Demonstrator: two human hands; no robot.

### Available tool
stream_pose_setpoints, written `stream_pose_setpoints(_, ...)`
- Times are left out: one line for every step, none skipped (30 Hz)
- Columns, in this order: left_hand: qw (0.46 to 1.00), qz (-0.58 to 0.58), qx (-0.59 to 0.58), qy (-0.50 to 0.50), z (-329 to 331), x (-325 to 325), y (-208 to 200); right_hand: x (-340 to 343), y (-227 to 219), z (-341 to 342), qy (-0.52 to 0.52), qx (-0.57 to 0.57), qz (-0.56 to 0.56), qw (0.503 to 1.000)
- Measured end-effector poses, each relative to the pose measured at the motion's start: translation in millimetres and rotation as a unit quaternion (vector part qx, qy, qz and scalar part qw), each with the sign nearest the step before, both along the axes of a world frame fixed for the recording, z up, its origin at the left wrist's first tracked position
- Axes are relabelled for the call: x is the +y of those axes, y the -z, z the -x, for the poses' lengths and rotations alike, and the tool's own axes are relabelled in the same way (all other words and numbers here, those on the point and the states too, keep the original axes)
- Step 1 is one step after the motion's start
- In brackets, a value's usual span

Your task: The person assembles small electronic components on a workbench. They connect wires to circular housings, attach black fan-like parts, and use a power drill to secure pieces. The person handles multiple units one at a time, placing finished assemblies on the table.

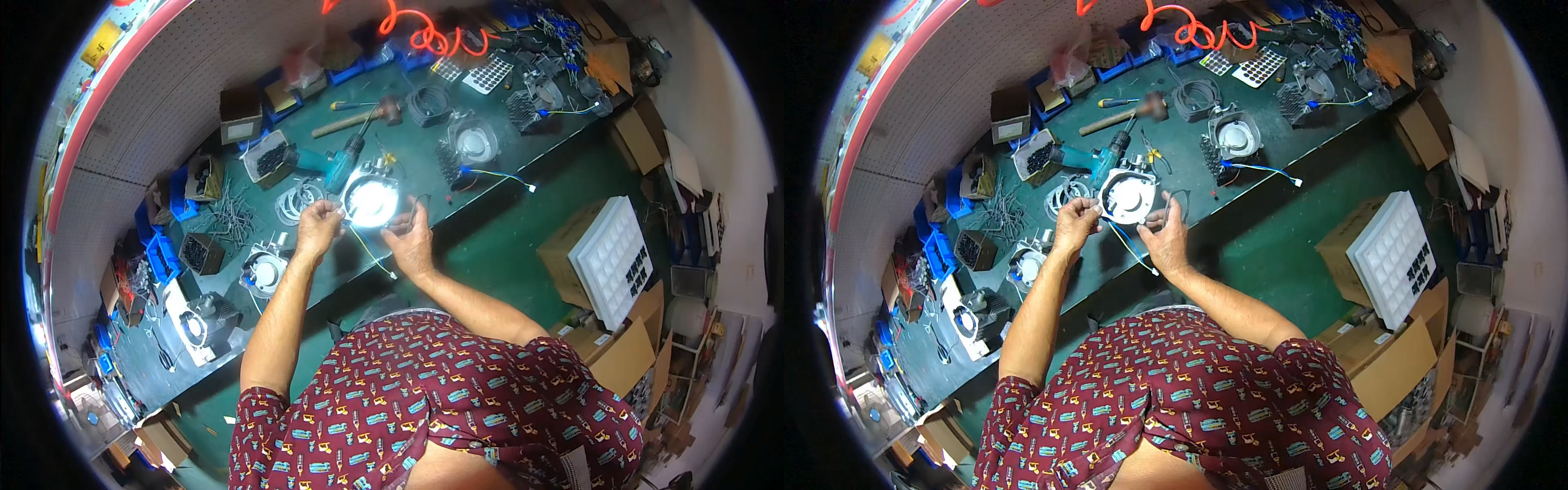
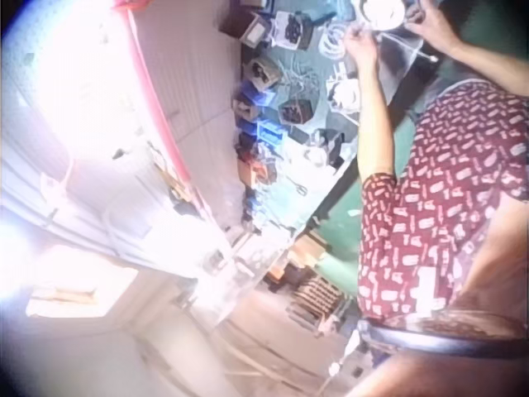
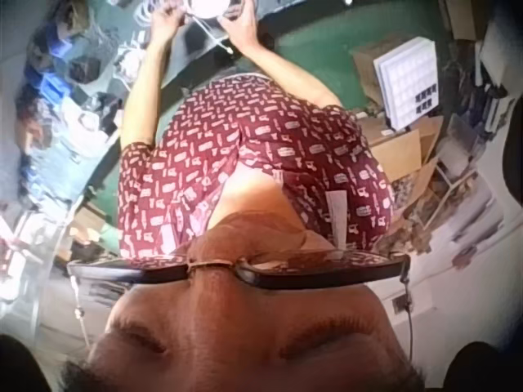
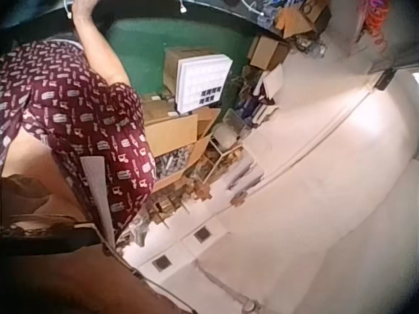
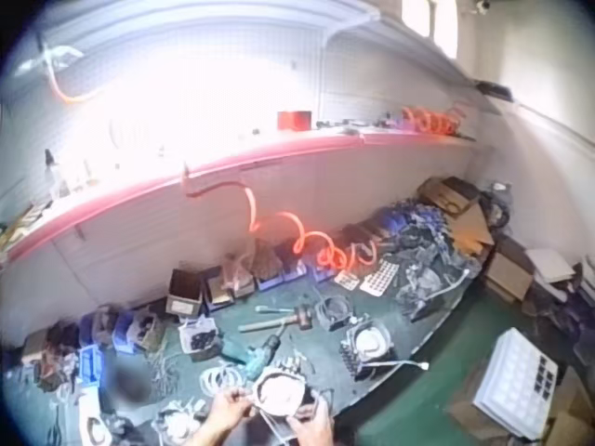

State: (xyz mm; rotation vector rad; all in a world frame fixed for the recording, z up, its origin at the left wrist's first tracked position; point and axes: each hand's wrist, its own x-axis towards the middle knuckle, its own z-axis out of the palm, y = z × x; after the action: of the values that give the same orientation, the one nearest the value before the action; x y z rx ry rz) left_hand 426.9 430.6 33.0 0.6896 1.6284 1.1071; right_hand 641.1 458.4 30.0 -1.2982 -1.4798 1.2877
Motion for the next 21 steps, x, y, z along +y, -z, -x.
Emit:
stream_pose_setpoints(1.000,-0.002,0.005,0.004,0.5,1.0,0.8,0.2,-0.3,0.5,0.001,-0.004,-0.002,1.000)
stream_pose_setpoints(1.000,-0.005,0.009,0.007,0.5,1.7,1.8,0.4,-0.3,1.5,0.001,-0.007,-0.003,1.000)
stream_pose_setpoints(1.000,-0.004,0.018,0.009,-0.2,2.3,3.0,0.7,0.5,3.6,0.010,0.007,0.000,1.000)
stream_pose_setpoints(1.000,-0.003,0.028,0.012,-0.5,3.8,3.2,1.8,1.9,3.9,0.011,0.002,-0.004,1.000)
stream_pose_setpoints(0.999,-0.002,0.038,0.014,-0.9,4.9,3.4,2.8,3.6,3.9,0.011,-0.002,-0.009,1.000)
stream_pose_setpoints(0.999,-0.002,0.047,0.016,-1.0,5.5,3.6,3.3,5.0,3.6,0.012,-0.007,-0.014,1.000)
stream_pose_setpoints(0.996,-0.001,0.082,0.032,0.9,4.8,6.7,2.9,2.3,2.0,0.001,-0.034,-0.017,0.999)
stream_pose_setpoints(0.995,0.004,0.096,0.026,-0.2,4.1,4.7,2.9,0.6,2.5,-0.001,-0.032,-0.010,0.999)
stream_pose_setpoints(0.987,-0.022,0.152,0.045,4.1,3.7,13.4,4.8,1.1,3.8,-0.001,-0.036,-0.015,0.999)
stream_pose_setpoints(0.975,-0.047,0.206,0.063,6.3,3.6,17.6,5.5,2.2,4.5,0.001,-0.041,-0.019,0.999)
stream_pose_setpoints(0.974,-0.052,0.212,0.058,6.8,3.2,22.3,6.0,3.6,4.9,0.000,-0.044,-0.022,0.999)
stream_pose_setpoints(0.973,-0.058,0.218,0.053,7.3,2.8,26.9,6.2,4.9,5.3,0.000,-0.047,-0.024,0.999)
stream_pose_setpoints(0.971,-0.062,0.224,0.049,6.7,2.9,27.8,6.4,3.9,5.9,-0.001,-0.050,-0.025,0.998)
stream_pose_setpoints(0.969,-0.069,0.234,0.048,6.9,3.2,28.5,6.5,2.9,6.5,0.002,-0.055,-0.026,0.998)
stream_pose_setpoints(0.965,-0.075,0.245,0.046,7.3,3.4,29.1,6.6,1.8,7.4,0.004,-0.060,-0.027,0.998)
stream_pose_setpoints(0.962,-0.082,0.256,0.046,6.8,4.6,27.2,7.1,0.0,8.5,0.007,-0.065,-0.028,0.997)
stream_pose_setpoints(0.961,-0.086,0.262,0.036,5.1,5.5,25.5,7.8,3.6,9.4,0.012,-0.066,-0.038,0.997)
stream_pose_setpoints(0.958,-0.087,0.272,0.038,4.8,6.3,23.4,7.9,4.2,9.2,0.013,-0.065,-0.037,0.997)
stream_pose_setpoints(0.954,-0.087,0.283,0.039,5.3,6.3,21.8,7.7,3.6,9.4,0.013,-0.063,-0.036,0.997)
stream_pose_setpoints(0.951,-0.088,0.294,0.040,5.8,6.7,20.9,7.5,3.1,9.8,0.014,-0.062,-0.034,0.997)
stream_pose_setpoints(0.952,-0.097,0.287,0.037,6.3,7.4,22.6,7.4,2.5,10.3,0.017,-0.055,-0.040,0.998)
